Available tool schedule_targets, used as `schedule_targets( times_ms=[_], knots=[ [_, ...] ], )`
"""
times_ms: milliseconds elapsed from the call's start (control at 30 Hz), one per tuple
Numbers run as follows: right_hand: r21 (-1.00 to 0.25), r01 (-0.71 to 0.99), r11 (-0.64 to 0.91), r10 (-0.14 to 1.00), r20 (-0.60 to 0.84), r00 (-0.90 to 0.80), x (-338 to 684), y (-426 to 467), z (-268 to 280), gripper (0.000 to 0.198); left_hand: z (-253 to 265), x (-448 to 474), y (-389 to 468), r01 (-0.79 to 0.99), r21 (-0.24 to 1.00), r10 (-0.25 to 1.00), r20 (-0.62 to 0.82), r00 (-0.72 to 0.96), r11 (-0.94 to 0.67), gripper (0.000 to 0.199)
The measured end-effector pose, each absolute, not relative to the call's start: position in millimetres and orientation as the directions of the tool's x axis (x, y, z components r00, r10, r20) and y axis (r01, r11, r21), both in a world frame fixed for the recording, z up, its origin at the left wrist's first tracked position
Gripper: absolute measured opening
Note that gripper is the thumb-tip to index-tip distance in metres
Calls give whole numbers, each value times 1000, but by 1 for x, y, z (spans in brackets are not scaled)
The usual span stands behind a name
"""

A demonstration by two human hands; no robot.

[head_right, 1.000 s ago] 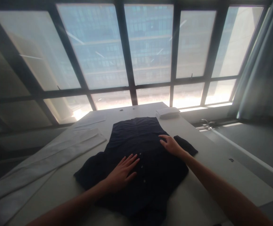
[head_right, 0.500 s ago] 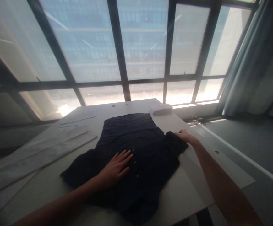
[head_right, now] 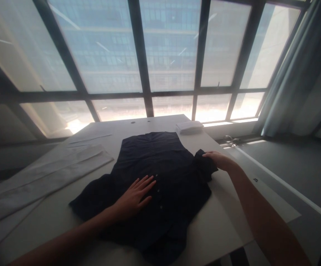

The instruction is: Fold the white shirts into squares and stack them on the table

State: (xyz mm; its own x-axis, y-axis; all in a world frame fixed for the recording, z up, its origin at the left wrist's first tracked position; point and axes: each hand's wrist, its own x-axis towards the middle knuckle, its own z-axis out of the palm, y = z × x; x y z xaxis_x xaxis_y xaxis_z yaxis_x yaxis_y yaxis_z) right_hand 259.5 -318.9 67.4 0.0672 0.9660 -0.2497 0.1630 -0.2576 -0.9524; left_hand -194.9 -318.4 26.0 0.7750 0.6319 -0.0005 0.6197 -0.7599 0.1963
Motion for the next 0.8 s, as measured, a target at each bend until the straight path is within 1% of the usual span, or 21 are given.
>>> schedule_targets(
  times_ms=[67, 100, 167, 233, 267, 333, 400, 433, 467, 500, 533, 567, 600, 667, 733, 800],
  knots=[
    [-963, 4, -270, 963, -270, -3, 242, -317, 68, 22, 26, -195, -318, 614, 200, 627, 3, 779, -764, 61],
    [-962, -43, -269, 963, -267, -44, 232, -317, 69, 24, 26, -195, -317, 611, 200, 624, 4, 781, -766, 61],
    [-966, -69, -251, 962, -240, -132, 213, -317, 69, 30, 25, -195, -317, 609, 199, 622, 3, 783, -768, 61],
    [-975, -76, -211, 967, -197, -163, 200, -316, 68, 34, 24, -195, -316, 610, 195, 622, 2, 783, -768, 61],
    [-982, -64, -176, 977, -167, -131, 197, -314, 65, 34, 24, -196, -316, 610, 192, 622, 3, 783, -768, 61],
    [-996, 12, -84, 996, -84, 41, 198, -308, 58, 30, 24, -196, -316, 611, 189, 622, 1, 783, -769, 61],
    [-980, 199, 5, 968, 55, 245, 205, -300, 48, 30, 24, -196, -316, 612, 190, 623, -3, 782, -767, 61],
    [-943, 330, 43, 940, 150, 305, 208, -296, 41, 32, 24, -196, -316, 612, 191, 623, -4, 782, -767, 61],
    [-883, 464, 75, 915, 246, 320, 210, -293, 35, 35, 23, -195, -316, 611, 193, 622, -2, 783, -768, 61],
    [-805, 584, 103, 901, 324, 288, 211, -290, 29, 38, 23, -195, -315, 610, 196, 622, 1, 783, -768, 61],
    [-720, 682, 126, 900, 372, 227, 209, -288, 22, 43, 22, -196, -315, 608, 200, 621, 5, 784, -768, 61],
    [-638, 758, 139, 910, 385, 157, 206, -287, 16, 47, 22, -196, -315, 607, 205, 622, 6, 783, -767, 61],
    [-563, 814, 141, 925, 369, 95, 201, -287, 10, 50, 23, -196, -315, 608, 214, 623, 5, 782, -765, 60],
    [-431, 895, 113, 957, 289, 19, 188, -288, 2, 56, 28, -196, -315, 609, 239, 624, -19, 781, -756, 60],
    [-316, 946, 65, 979, 205, 1, 177, -290, -2, 59, 40, -194, -315, 621, 271, 631, -60, 774, -736, 60],
    [-237, 971, 6, 987, 155, 31, 172, -292, -3, 59, 58, -187, -315, 638, 299, 646, -85, 759, -710, 59]
  ],
)
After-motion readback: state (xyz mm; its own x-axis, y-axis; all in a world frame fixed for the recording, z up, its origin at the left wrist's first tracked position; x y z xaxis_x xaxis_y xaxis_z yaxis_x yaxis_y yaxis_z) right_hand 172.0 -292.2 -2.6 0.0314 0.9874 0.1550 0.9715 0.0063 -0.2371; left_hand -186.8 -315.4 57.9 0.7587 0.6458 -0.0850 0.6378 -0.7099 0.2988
